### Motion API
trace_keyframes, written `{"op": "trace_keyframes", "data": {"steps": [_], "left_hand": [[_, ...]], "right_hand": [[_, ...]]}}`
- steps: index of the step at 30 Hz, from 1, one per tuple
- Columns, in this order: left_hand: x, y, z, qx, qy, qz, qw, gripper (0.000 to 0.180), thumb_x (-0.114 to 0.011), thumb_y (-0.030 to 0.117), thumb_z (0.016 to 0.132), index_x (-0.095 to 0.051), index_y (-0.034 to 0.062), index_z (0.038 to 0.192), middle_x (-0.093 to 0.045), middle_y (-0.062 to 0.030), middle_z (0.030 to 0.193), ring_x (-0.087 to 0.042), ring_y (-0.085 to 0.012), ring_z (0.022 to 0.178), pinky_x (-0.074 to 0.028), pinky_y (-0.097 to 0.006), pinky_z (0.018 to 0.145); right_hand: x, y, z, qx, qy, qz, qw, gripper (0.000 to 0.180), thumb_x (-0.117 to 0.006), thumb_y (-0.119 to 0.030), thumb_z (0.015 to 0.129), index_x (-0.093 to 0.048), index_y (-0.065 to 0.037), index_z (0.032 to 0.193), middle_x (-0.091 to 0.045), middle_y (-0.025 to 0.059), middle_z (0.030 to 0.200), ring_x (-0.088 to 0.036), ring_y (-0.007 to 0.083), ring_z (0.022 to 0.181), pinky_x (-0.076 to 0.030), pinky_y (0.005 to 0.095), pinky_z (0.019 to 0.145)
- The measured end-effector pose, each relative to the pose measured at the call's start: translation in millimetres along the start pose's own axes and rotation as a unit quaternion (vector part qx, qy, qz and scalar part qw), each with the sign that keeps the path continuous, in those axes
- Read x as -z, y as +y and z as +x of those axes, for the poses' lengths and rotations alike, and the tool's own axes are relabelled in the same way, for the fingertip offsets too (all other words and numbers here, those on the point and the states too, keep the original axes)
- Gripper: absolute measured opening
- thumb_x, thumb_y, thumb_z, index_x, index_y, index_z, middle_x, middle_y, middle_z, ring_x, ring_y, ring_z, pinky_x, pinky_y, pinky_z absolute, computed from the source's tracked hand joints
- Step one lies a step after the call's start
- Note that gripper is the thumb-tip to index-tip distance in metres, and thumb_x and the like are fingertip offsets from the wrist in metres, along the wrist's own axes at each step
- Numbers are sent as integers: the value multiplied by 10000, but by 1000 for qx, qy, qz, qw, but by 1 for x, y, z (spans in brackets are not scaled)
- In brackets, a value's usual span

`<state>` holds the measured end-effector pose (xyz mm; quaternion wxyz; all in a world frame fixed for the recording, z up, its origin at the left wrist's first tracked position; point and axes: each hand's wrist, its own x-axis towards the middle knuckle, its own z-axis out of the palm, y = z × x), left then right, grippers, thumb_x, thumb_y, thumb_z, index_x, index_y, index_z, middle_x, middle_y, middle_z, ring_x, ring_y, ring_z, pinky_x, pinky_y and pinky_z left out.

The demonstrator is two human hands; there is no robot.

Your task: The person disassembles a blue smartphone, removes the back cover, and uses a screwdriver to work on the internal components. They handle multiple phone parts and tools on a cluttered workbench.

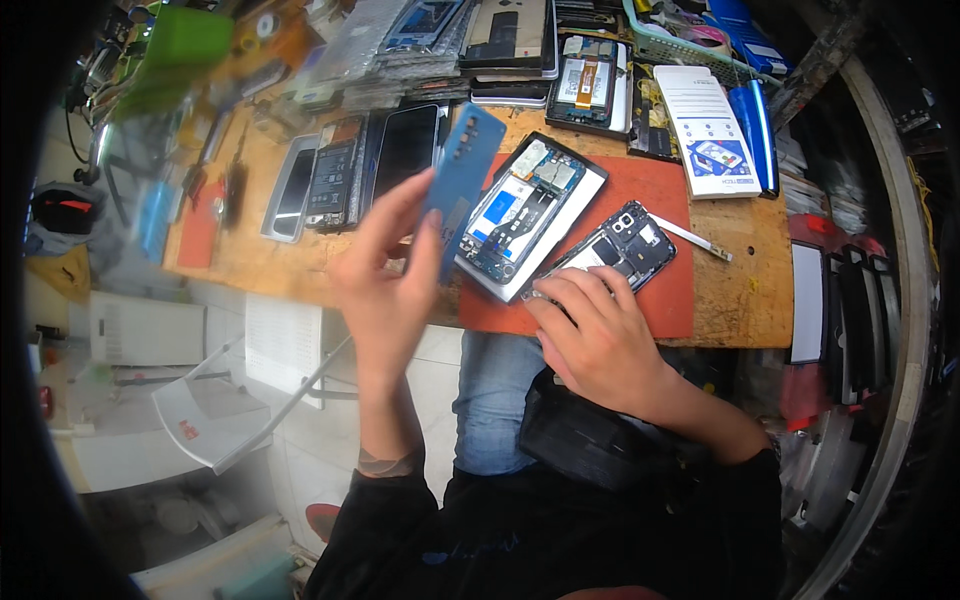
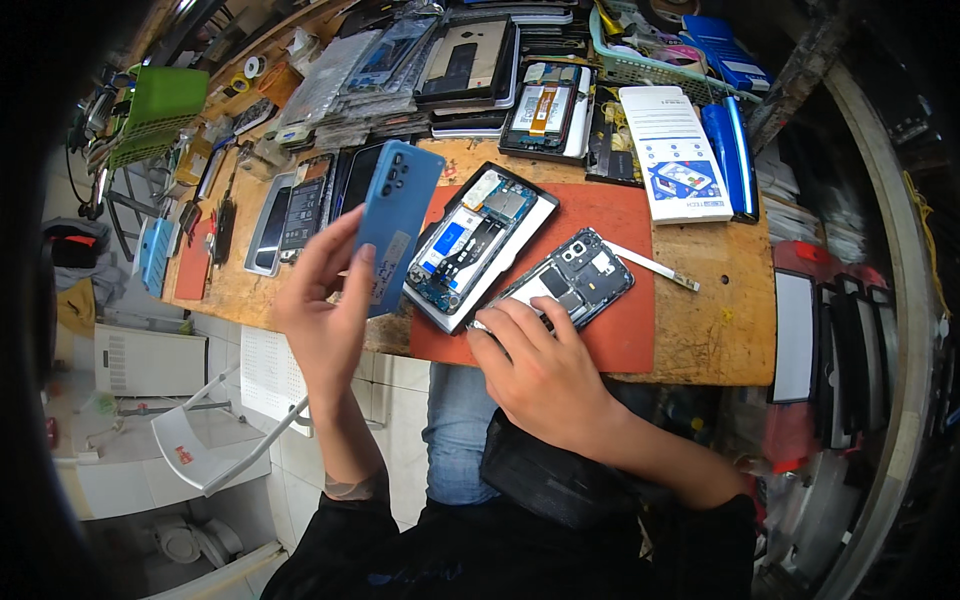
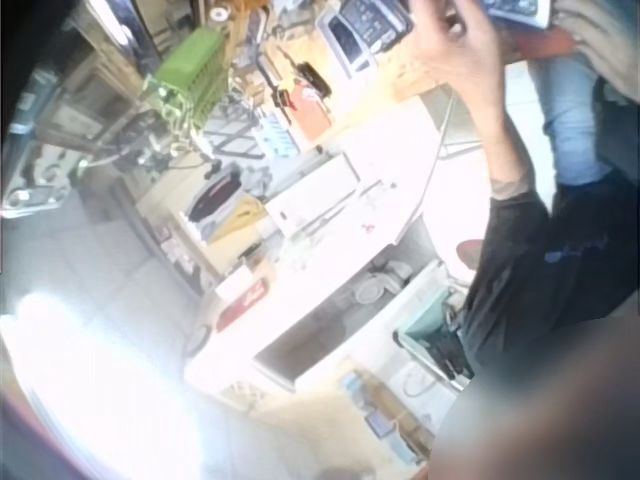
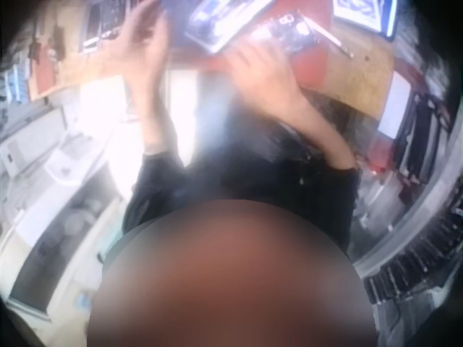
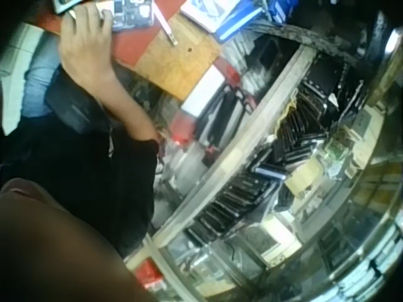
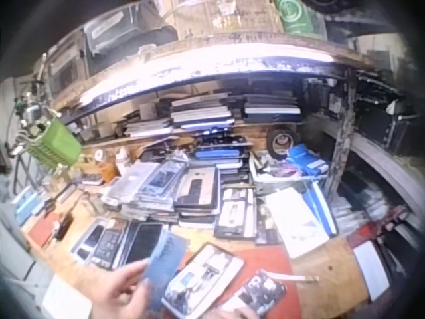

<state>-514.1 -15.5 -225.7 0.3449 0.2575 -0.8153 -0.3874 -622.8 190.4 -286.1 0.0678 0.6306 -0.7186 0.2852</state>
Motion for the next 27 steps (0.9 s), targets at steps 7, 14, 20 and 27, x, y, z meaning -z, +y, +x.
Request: {"op": "trace_keyframes", "data": {"steps": [7, 14, 20, 27], "left_hand": [[-12, -13, -4, -168, 63, 98, 979, 367, -710, -61, 990, -775, 63, 1329, -838, -136, 1088, -828, -186, 954, -609, -306, 821], [10, -20, -26, -20, 126, -39, 991, 313, -672, -39, 1046, -730, -19, 1353, -804, -115, 1222, -774, -149, 1105, -606, -289, 917], [39, -49, -37, 78, 21, -266, 961, 127, -660, 84, 1105, -645, 13, 1209, -727, -30, 1139, -677, -95, 962, -548, -259, 864], [18, -67, -52, 131, -212, -263, 932, 163, -665, 219, 1124, -610, 66, 1142, -623, 50, 984, -549, -31, 877, -438, -209, 746]], "right_hand": [[22, 4, -1, -30, -16, 64, 997, 349, -763, -77, 875, -711, -24, 1215, -667, 144, 1277, -613, 329, 1257, -457, 493, 1097], [39, 70, 62, 11, -26, -17, 999, 348, -849, -168, 874, -717, -48, 1173, -678, 102, 1228, -631, 304, 1218, -485, 455, 1041], [13, 89, 107, 152, -116, -64, 979, 487, -909, -331, 809, -706, -61, 1160, -675, 86, 1220, -631, 281, 1202, -491, 426, 1024], [18, 92, 117, 266, -109, -166, 943, 545, -830, -464, 844, -668, -47, 1156, -673, 75, 1253, -651, 245, 1195, -503, 405, 1019]]}}
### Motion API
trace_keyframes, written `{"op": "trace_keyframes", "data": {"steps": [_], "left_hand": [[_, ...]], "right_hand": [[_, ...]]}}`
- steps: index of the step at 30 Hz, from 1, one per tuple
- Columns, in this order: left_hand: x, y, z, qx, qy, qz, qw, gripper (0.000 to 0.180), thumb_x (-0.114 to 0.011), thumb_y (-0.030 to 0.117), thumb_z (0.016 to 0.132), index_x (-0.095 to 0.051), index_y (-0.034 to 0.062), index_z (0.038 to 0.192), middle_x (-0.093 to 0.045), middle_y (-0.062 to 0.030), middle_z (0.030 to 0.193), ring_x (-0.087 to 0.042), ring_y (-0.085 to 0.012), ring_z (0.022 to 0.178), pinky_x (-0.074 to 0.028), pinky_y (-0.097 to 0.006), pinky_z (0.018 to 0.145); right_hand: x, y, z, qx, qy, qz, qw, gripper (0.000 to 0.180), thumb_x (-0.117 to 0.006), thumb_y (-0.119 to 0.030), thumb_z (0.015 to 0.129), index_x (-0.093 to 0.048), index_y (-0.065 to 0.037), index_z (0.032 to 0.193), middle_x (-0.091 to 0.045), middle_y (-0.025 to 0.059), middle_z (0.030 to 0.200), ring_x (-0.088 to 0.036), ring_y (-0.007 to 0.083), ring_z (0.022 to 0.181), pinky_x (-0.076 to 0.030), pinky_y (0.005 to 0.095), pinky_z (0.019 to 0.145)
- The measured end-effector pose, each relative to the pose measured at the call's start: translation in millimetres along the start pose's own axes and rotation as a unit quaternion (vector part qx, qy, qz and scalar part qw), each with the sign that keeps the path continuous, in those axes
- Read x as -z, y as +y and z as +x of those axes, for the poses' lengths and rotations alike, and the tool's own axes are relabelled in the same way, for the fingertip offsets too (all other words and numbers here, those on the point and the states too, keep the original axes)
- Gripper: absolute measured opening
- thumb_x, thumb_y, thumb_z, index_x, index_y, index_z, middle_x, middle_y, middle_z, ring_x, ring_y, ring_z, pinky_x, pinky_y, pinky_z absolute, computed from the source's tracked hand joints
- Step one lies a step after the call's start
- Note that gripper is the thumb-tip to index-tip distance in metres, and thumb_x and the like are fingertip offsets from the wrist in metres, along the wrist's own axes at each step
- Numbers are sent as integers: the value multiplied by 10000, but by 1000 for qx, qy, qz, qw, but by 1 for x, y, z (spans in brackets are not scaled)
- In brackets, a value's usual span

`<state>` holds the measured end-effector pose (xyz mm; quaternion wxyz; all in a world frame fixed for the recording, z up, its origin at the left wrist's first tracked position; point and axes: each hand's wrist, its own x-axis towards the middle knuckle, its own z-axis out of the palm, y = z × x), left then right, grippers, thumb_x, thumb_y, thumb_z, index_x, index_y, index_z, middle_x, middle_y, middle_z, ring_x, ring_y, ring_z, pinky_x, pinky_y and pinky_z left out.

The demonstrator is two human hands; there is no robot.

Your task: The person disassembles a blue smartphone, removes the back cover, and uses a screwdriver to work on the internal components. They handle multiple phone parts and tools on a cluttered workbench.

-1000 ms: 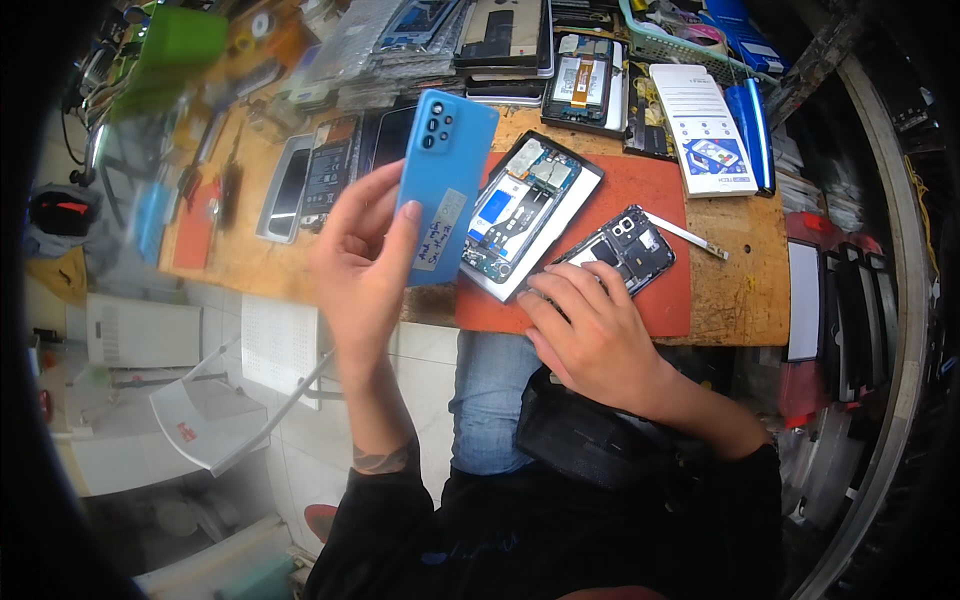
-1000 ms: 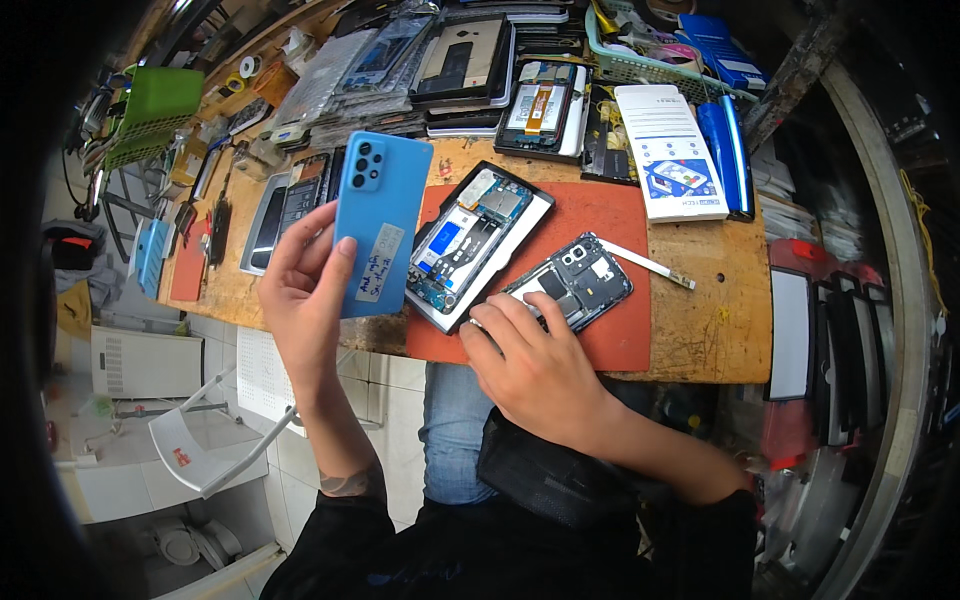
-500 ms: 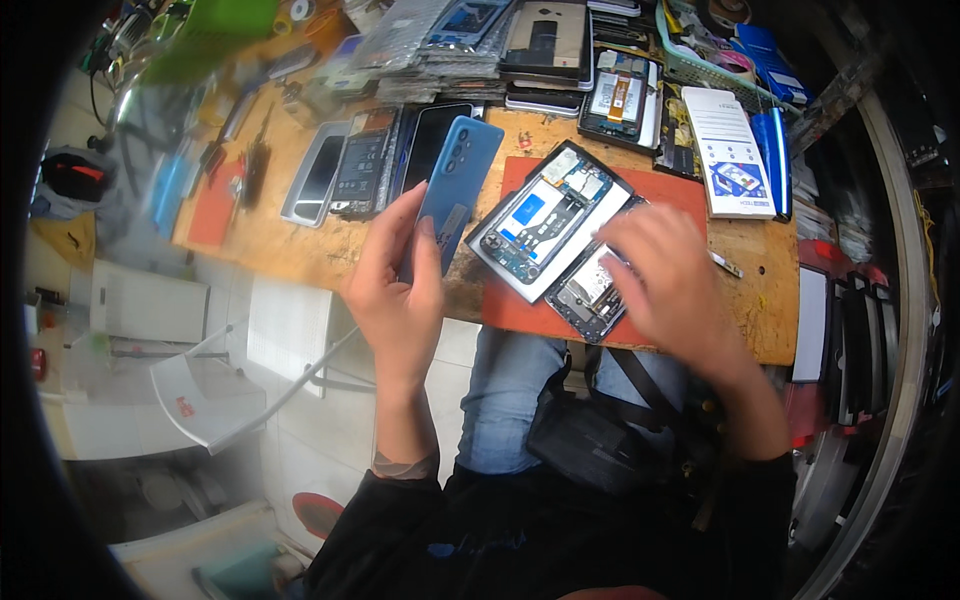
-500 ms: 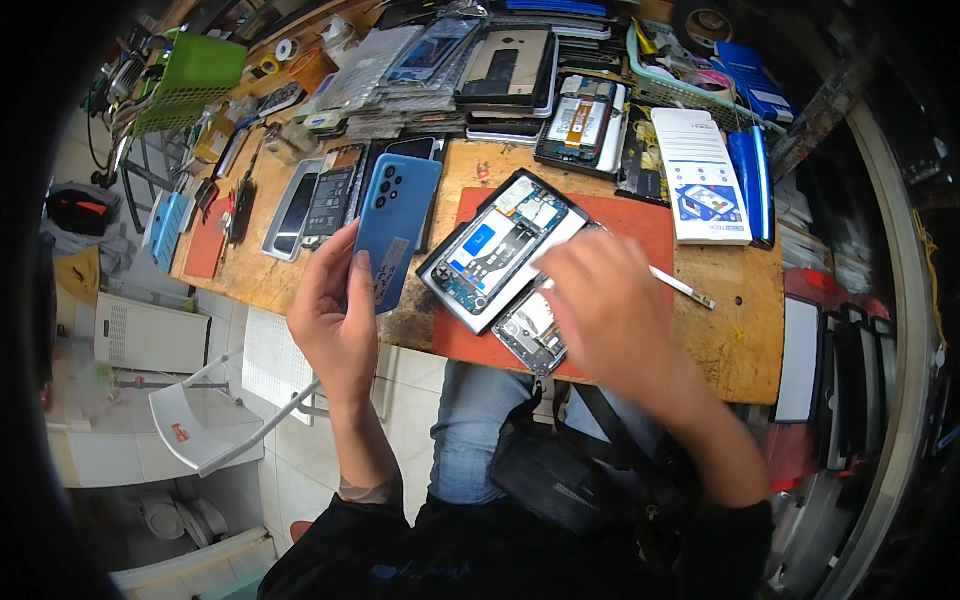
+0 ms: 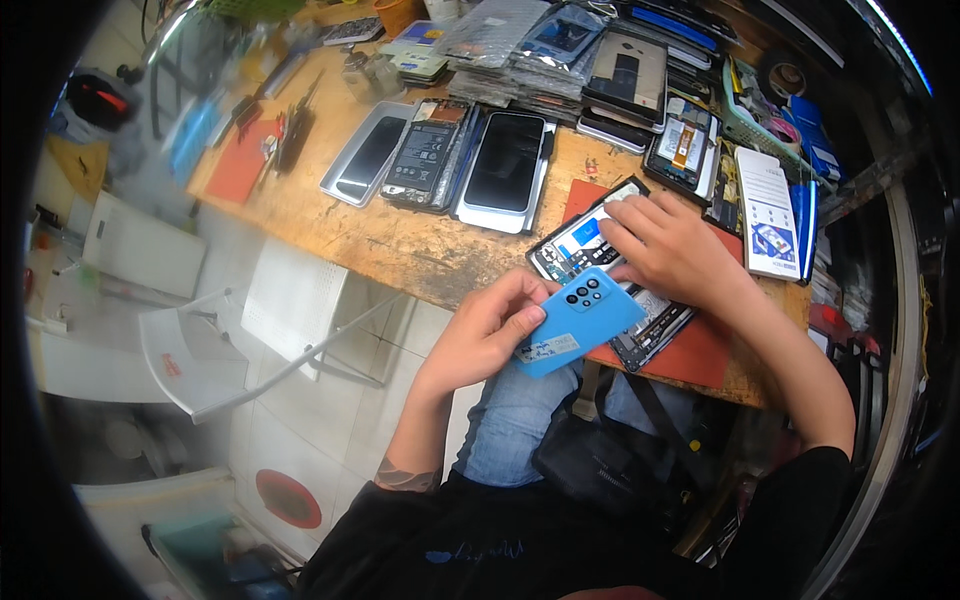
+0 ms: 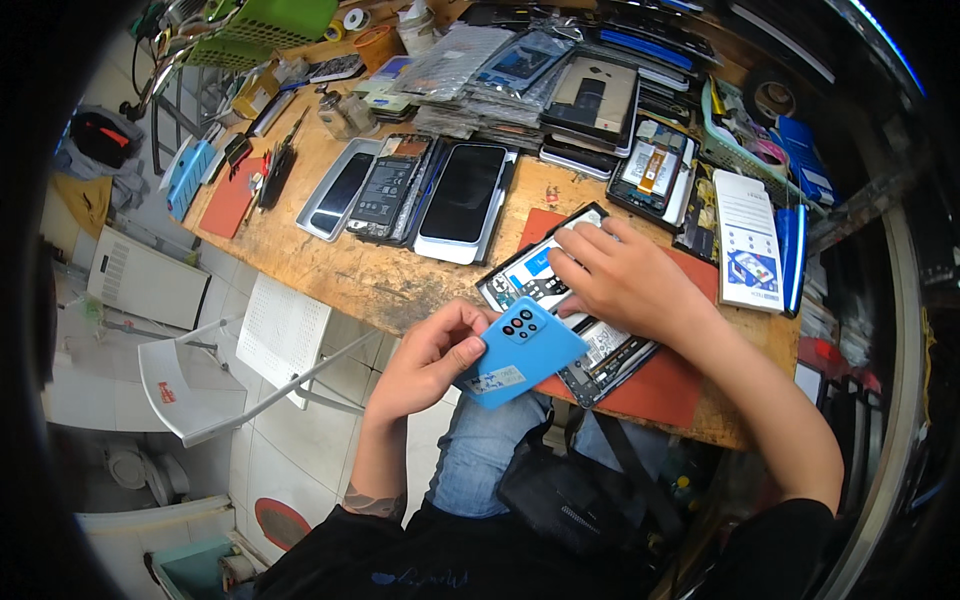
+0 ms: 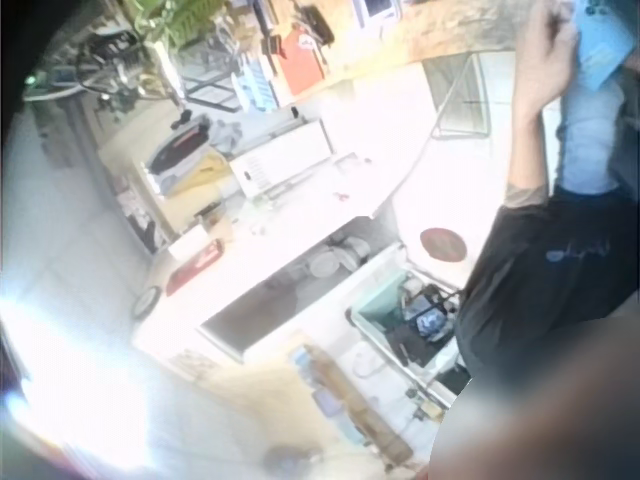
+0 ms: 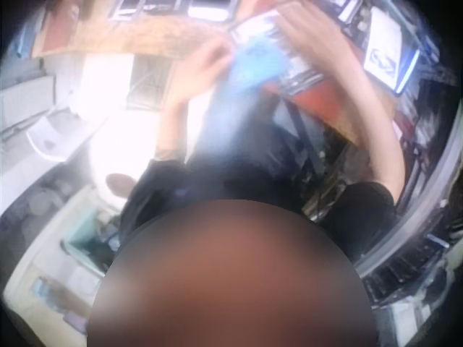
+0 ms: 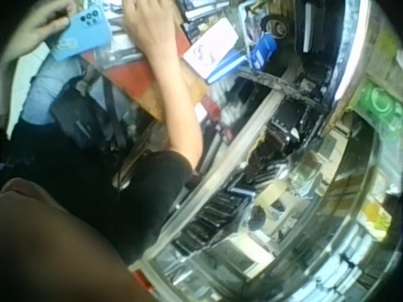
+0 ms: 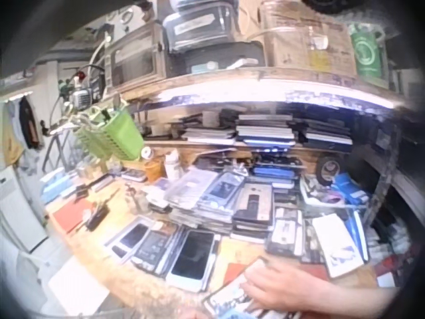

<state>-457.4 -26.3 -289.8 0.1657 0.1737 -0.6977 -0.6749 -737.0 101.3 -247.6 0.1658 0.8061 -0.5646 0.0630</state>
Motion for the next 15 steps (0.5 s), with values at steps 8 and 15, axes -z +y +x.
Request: {"op": "trace_keyframes", "data": {"steps": [8, 15], "left_hand": [[4, 1, 8, -27, -61, 68, 995, 222, -678, 248, 1119, -615, 35, 1136, -648, 7, 1002, -572, -60, 901, -482, -257, 775], [6, 8, 11, -9, -91, -4, 996, 178, -699, 178, 1099, -647, 18, 1157, -717, -16, 1003, -637, -66, 921, -515, -261, 798]], "right_hand": [[-11, -2, -8, 93, 64, -32, 993, 235, -707, -210, 938, -669, -88, 1135, -702, 94, 1223, -710, 280, 1179, -579, 437, 974], [-13, 3, 18, 52, 126, -61, 989, 215, -692, -161, 931, -682, -66, 1123, -701, 104, 1142, -714, 284, 1118, -574, 414, 903]]}}
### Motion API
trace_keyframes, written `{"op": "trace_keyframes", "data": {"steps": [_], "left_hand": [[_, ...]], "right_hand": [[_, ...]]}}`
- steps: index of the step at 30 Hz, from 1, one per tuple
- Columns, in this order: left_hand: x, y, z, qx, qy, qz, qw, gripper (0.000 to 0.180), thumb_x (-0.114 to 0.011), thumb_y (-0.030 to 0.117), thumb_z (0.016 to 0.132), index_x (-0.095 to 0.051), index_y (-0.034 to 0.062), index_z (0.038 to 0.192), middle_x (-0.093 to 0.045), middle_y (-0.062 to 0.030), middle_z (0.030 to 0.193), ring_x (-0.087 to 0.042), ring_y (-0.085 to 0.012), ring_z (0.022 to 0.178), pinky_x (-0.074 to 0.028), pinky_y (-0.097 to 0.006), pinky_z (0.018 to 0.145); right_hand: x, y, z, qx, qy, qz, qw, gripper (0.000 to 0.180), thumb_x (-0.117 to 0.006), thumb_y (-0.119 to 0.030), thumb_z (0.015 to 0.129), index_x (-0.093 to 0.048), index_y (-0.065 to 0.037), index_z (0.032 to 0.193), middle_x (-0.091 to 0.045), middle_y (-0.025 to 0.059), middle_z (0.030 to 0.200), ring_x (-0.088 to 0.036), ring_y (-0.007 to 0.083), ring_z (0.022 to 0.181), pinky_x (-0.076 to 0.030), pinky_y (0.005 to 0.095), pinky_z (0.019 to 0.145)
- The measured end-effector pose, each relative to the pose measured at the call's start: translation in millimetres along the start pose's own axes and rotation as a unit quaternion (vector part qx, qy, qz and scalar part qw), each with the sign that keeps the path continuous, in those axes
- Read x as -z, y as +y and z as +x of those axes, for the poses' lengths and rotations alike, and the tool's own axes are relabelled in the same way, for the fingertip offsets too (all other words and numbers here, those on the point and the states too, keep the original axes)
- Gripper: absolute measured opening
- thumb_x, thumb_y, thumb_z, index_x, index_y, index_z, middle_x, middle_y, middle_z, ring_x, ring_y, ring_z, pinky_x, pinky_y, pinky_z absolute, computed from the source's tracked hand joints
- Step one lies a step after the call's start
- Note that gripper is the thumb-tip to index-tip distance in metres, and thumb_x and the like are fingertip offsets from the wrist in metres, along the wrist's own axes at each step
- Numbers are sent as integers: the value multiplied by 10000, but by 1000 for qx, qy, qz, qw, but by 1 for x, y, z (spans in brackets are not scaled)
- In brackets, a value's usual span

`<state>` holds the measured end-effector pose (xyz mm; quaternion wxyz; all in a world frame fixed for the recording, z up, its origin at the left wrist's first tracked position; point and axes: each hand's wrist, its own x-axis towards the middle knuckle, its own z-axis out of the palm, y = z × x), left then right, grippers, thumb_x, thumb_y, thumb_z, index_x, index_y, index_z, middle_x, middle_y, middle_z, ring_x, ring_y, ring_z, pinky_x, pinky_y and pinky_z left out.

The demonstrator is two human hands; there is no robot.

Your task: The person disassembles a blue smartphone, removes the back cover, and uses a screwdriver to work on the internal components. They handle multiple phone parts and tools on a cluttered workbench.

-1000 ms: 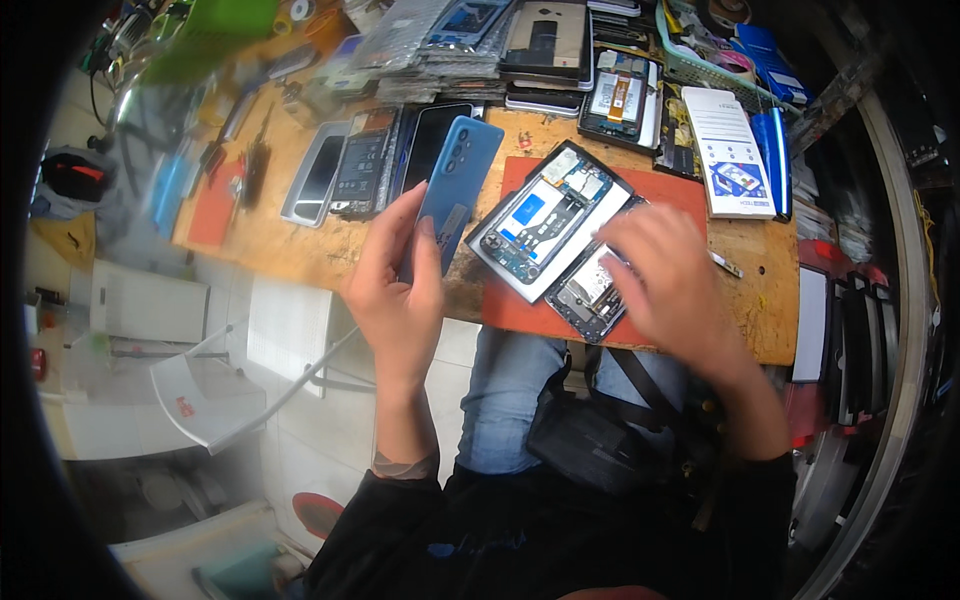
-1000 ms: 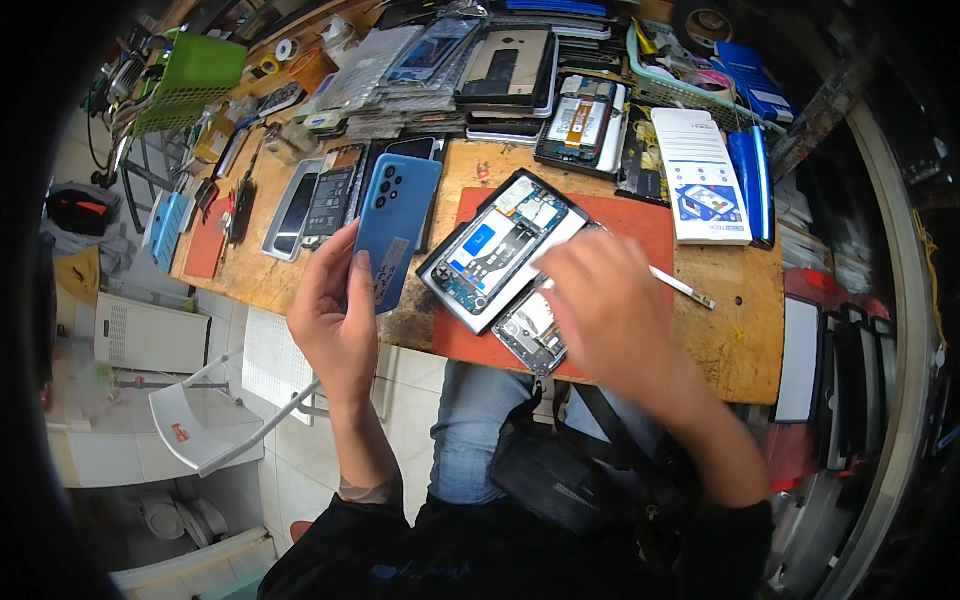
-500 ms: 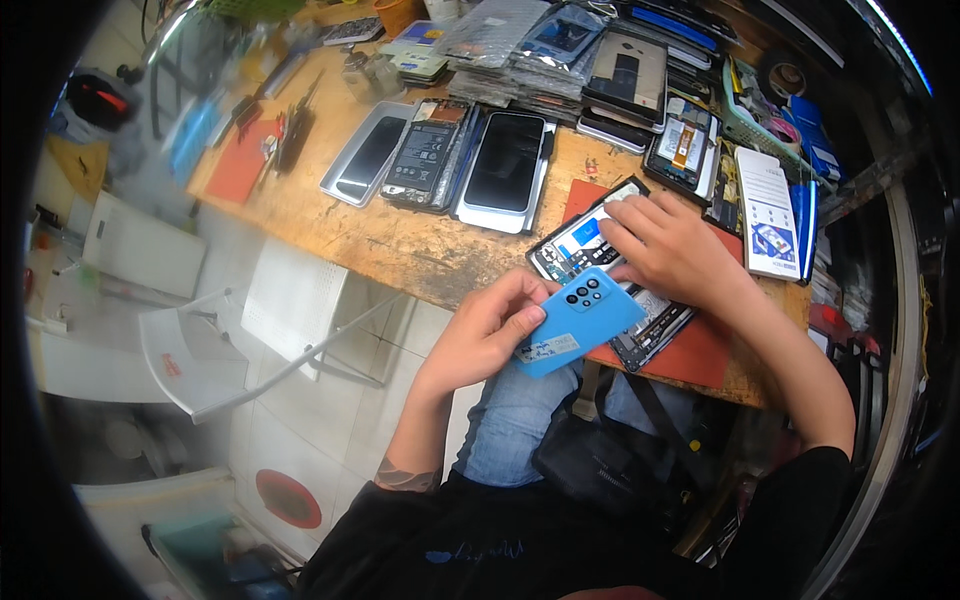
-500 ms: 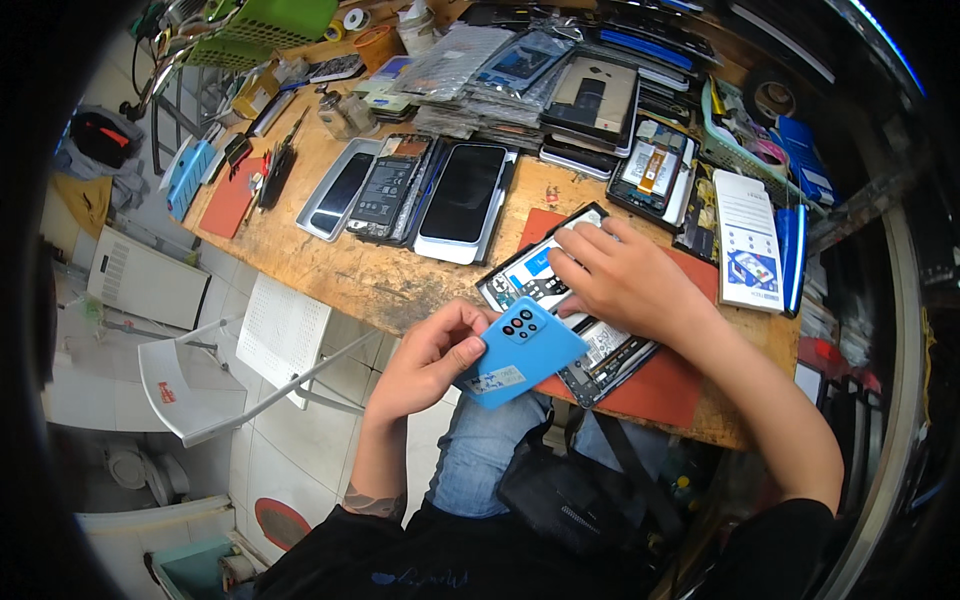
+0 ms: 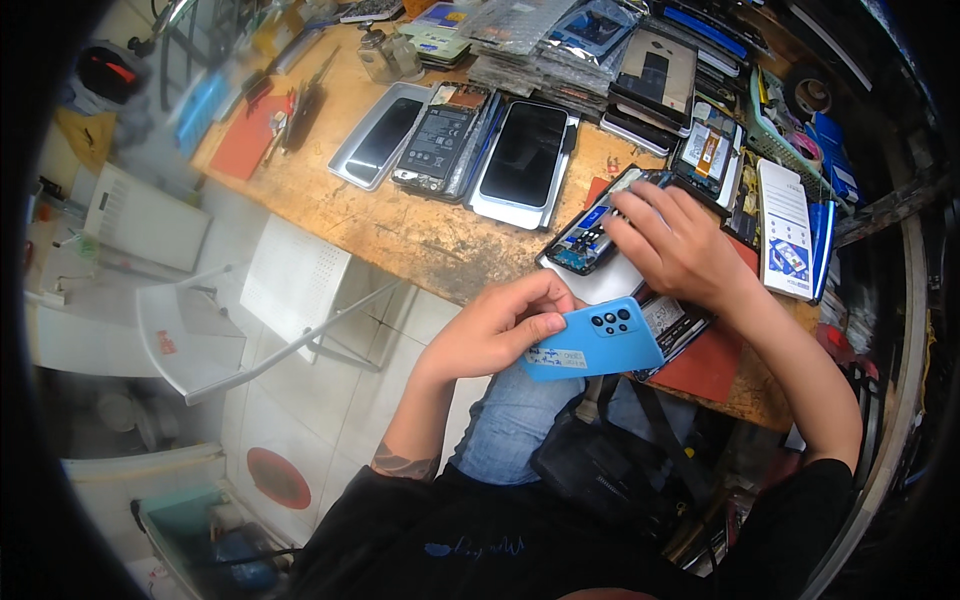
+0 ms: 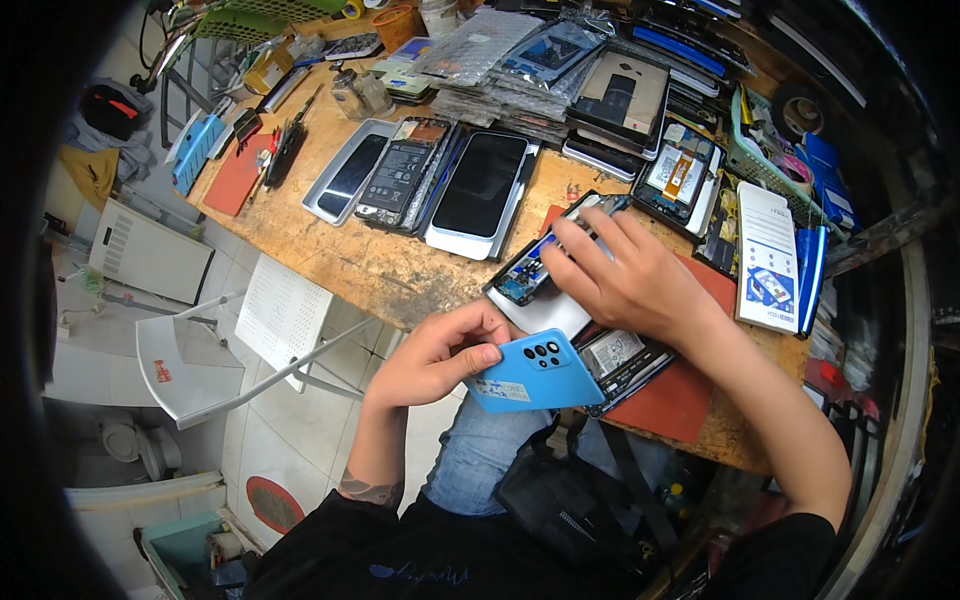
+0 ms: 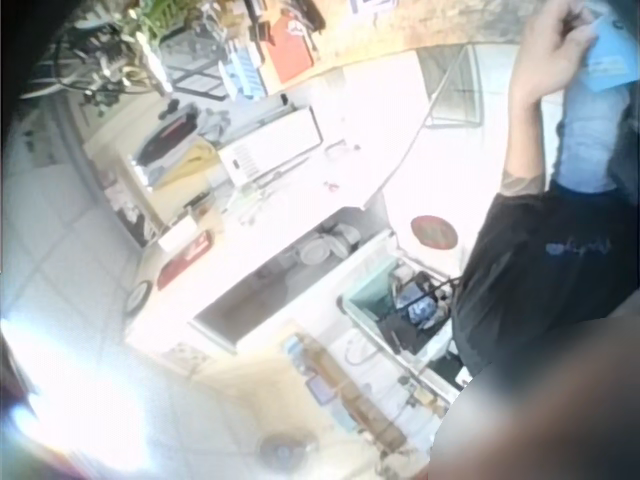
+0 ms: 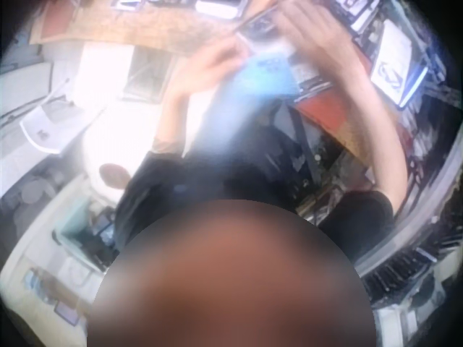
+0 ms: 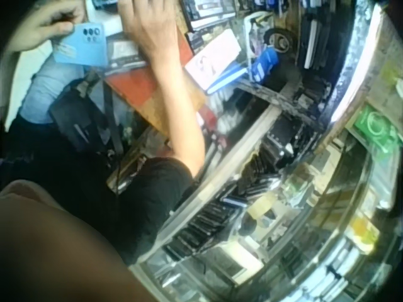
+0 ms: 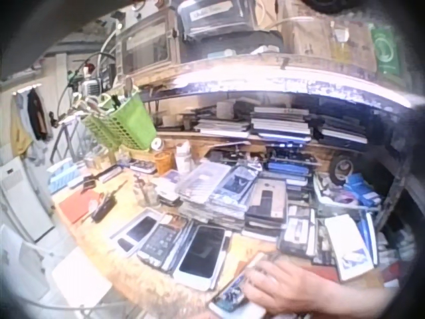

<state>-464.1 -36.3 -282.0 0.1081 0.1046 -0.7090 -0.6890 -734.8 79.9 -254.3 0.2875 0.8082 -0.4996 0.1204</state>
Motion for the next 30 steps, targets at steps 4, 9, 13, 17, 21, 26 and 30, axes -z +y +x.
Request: {"op": "trace_keyframes", "data": {"steps": [4, 9, 13, 17, 21, 26, 30], "left_hand": [[-13, 31, 1, -41, 31, 118, 992, 127, -744, 109, 1042, -706, 15, 1117, -786, -56, 907, -738, -115, 818, -539, -275, 717], [-35, 74, -1, -162, 58, 349, 921, 206, -819, 3, 886, -752, 38, 1078, -805, -106, 909, -795, -286, 798, -598, -348, 679], [-46, 69, 16, -239, 196, 477, 823, 211, -817, 17, 889, -766, 55, 1091, -816, -112, 959, -813, -282, 855, -619, -369, 709], [-47, 36, 46, -240, 243, 551, 761, 180, -799, 68, 919, -776, 54, 1097, -824, -142, 1019, -820, -285, 899, -634, -382, 731], [-42, 18, 53, -178, 214, 483, 830, 151, -809, 158, 957, -805, 63, 1075, -832, -134, 1056, -818, -292, 893, -634, -376, 750], [12, 19, 78, -131, 311, 564, 754, 384, -850, 248, 924, -754, 48, 1237, -754, -185, 1234, -714, -379, 1169, -574, -477, 995], [25, 15, 86, -18, 270, 573, 773, 462, -842, 243, 922, -715, 33, 1313, -720, -214, 1331, -684, -417, 1229, -544, -507, 1061]], "right_hand": [[-6, 7, 17, -34, 8, -21, 999, 197, -673, -145, 942, -705, -58, 1116, -719, 61, 1038, -722, 230, 1007, -553, 395, 880], [15, 20, 12, -132, 75, 24, 988, 228, -710, -33, 911, -736, -66, 1135, -790, 63, 1057, -757, 227, 983, -540, 412, 908], [39, 31, -11, -252, 163, 45, 953, 402, -761, 99, 862, -785, -67, 1227, -822, 85, 1134, -758, 258, 949, -535, 406, 898], [43, 29, -30, -338, 240, 48, 909, 371, -769, 104, 895, -814, -87, 1210, -826, 82, 1067, -730, 265, 957, -553, 383, 901], [41, 22, -41, -371, 235, 56, 897, 388, -773, 110, 888, -817, -104, 1209, -824, 89, 1060, -723, 279, 942, -558, 380, 874], [45, 16, -42, -366, 226, 84, 899, 378, -771, 114, 866, -815, -93, 1179, -816, 96, 1014, -724, 272, 899, -547, 380, 872], [45, 12, -39, -343, 237, 78, 906, 352, -742, 133, 850, -806, -67, 1132, -810, 92, 953, -732, 262, 830, -534, 388, 891]]}}
